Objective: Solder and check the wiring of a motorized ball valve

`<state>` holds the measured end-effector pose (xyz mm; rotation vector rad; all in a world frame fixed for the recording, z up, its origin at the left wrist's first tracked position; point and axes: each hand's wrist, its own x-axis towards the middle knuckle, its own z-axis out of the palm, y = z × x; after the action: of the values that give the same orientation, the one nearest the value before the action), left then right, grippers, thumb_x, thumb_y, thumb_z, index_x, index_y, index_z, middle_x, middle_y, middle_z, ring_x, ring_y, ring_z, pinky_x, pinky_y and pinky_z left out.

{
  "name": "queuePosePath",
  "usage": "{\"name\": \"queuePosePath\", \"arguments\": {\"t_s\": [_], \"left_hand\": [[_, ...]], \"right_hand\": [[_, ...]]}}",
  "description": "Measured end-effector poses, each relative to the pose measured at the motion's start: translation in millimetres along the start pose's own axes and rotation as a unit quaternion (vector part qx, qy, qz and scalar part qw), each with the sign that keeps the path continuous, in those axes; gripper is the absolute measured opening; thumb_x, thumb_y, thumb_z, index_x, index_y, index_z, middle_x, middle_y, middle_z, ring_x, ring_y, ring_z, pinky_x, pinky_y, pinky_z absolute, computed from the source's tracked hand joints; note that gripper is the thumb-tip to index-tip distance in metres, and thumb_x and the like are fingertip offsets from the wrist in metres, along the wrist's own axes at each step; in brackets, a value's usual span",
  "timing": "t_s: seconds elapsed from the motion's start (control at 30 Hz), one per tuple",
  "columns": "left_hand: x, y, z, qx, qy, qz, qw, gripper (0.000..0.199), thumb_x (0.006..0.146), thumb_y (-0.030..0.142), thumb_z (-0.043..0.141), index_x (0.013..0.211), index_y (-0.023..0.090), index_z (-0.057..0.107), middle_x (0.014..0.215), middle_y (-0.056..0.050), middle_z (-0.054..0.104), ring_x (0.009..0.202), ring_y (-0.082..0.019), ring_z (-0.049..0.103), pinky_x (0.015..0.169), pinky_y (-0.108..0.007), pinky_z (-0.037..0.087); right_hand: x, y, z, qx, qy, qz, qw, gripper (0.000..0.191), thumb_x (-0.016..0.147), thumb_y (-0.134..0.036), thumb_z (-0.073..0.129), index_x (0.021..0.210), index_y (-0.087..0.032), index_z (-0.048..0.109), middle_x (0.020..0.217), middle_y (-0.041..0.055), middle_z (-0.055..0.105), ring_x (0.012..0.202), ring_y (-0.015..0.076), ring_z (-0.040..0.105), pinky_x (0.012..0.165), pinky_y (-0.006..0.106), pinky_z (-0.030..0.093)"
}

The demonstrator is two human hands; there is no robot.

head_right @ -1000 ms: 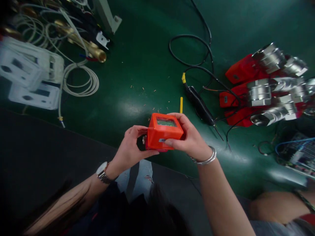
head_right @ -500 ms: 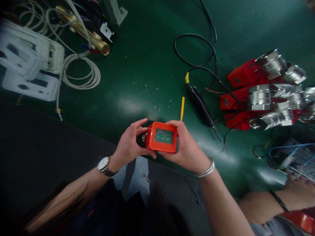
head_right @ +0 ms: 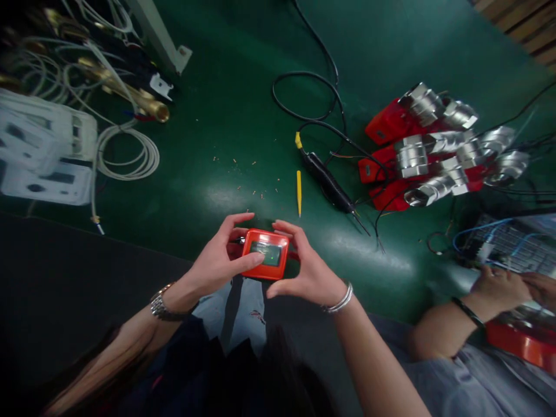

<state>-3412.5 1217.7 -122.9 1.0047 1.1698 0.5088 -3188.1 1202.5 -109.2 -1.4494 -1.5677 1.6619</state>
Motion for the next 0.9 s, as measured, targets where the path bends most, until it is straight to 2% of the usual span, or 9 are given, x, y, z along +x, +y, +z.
{"name": "queuePosePath", "arguments": {"t_s": [0.07, 0.13, 0.3, 0.37, 0.5, 0.6, 0.73, 0.8, 0.9], "left_hand": [[-5.3, -2.4, 1.4, -0.024, -0.021, 0.006, 0.999, 0.092, 0.076, 0.041, 0.084, 0.152, 0.037, 0.032, 0.129, -0.008, 0.064, 0.081, -0.018, 0.072, 0.071, -0.035, 0.062], [-15.1, -4.0, 1.7, -0.031, -0.039, 0.03, 0.998, 0.098, 0.074, 0.032, 0.085, 0.154, 0.039, 0.029, 0.135, -0.009, 0.06, 0.087, -0.019, 0.073, 0.077, -0.037, 0.063], [-37.4, 0.0, -8.3, 0.098, -0.023, 0.209, 0.973, 0.107, 0.071, 0.016, 0.082, 0.159, 0.03, 0.023, 0.136, -0.008, 0.063, 0.123, -0.025, 0.063, 0.11, -0.042, 0.051], [-40.0, 2.5, -14.6, 0.169, -0.001, 0.259, 0.951, 0.105, 0.071, 0.013, 0.079, 0.16, 0.026, 0.023, 0.131, -0.007, 0.067, 0.123, -0.024, 0.063, 0.111, -0.039, 0.049], [-31.5, -3.9, -22.5, 0.26, 0.024, 0.335, 0.905, 0.078, 0.074, 0.012, 0.077, 0.146, 0.025, 0.048, 0.131, -0.007, 0.067, 0.119, -0.022, 0.065, 0.104, -0.035, 0.055], [-13.1, -24.0, -24.3, 0.331, 0.064, 0.43, 0.837, 0.06, 0.08, 0.007, 0.071, 0.135, 0.025, 0.057, 0.126, -0.007, 0.07, 0.117, -0.021, 0.066, 0.109, -0.04, 0.052], [13.6, -57.7, -25.6, 0.417, 0.079, 0.538, 0.728, 0.052, 0.087, -0.001, 0.062, 0.133, 0.021, 0.057, 0.12, -0.007, 0.075, 0.114, -0.018, 0.069, 0.116, -0.043, 0.046], [18.9, -70.7, -26.6, 0.438, 0.076, 0.557, 0.702, 0.047, 0.089, -0.002, 0.061, 0.13, 0.019, 0.059, 0.117, -0.005, 0.076, 0.113, -0.015, 0.07, 0.116, -0.037, 0.046], [15.1, -81.8, -28.8, 0.451, 0.055, 0.557, 0.695, 0.043, 0.09, 0.0, 0.062, 0.129, 0.019, 0.059, 0.118, -0.004, 0.076, 0.114, -0.015, 0.069, 0.116, -0.035, 0.047]], "right_hand": [[-3.2, 9.2, -1.1, 0.082, -0.017, 0.041, 0.996, 0.089, 0.076, -0.06, 0.081, 0.145, -0.027, 0.037, 0.14, 0.013, 0.051, 0.122, 0.0302, 0.059, 0.099, 0.047, 0.054], [-7.9, 12.7, 1.4, 0.086, -0.026, 0.043, 0.995, 0.071, 0.082, -0.058, 0.075, 0.137, -0.025, 0.045, 0.127, 0.0101, 0.059, 0.113, 0.0276, 0.062, 0.096, 0.046, 0.054], [-22.8, -6.1, 16.1, -0.122, 0.048, -0.123, 0.984, 0.068, 0.073, -0.037, 0.086, 0.13, -0.024, 0.051, 0.12, 0.0093, 0.06, 0.11, 0.028, 0.058, 0.094, 0.044, 0.05], [-24.7, -15.0, 19.2, -0.178, 0.077, -0.172, 0.966, 0.064, 0.076, -0.029, 0.08, 0.132, -0.023, 0.05, 0.122, 0.01, 0.061, 0.111, 0.0272, 0.057, 0.094, 0.043, 0.05], [-15.4, -16.1, 17.9, -0.246, 0.068, -0.216, 0.942, 0.07, 0.081, -0.029, 0.075, 0.142, -0.021, 0.042, 0.131, 0.0122, 0.061, 0.117, 0.0276, 0.056, 0.099, 0.045, 0.049], [-1.9, 5.6, 22.0, -0.349, 0.078, -0.248, 0.9, 0.067, 0.084, -0.029, 0.071, 0.144, -0.019, 0.042, 0.136, 0.0141, 0.06, 0.117, 0.0297, 0.057, 0.1, 0.048, 0.049], [10.9, 56.2, 43.8, -0.475, 0.234, -0.31, 0.79, 0.047, 0.089, -0.022, 0.068, 0.134, -0.023, 0.053, 0.13, 0.0119, 0.065, 0.105, 0.0262, 0.061, 0.095, 0.045, 0.053], [10.6, 78.5, 56.2, -0.487, 0.291, -0.319, 0.759, 0.044, 0.088, -0.017, 0.07, 0.129, -0.024, 0.056, 0.125, 0.0104, 0.066, 0.106, 0.025, 0.06, 0.097, 0.044, 0.054], [2.1, 96.8, 69.8, -0.487, 0.304, -0.323, 0.753, 0.044, 0.086, -0.015, 0.072, 0.126, -0.024, 0.058, 0.124, 0.0103, 0.065, 0.117, 0.0267, 0.056, 0.1, 0.046, 0.054]]}}
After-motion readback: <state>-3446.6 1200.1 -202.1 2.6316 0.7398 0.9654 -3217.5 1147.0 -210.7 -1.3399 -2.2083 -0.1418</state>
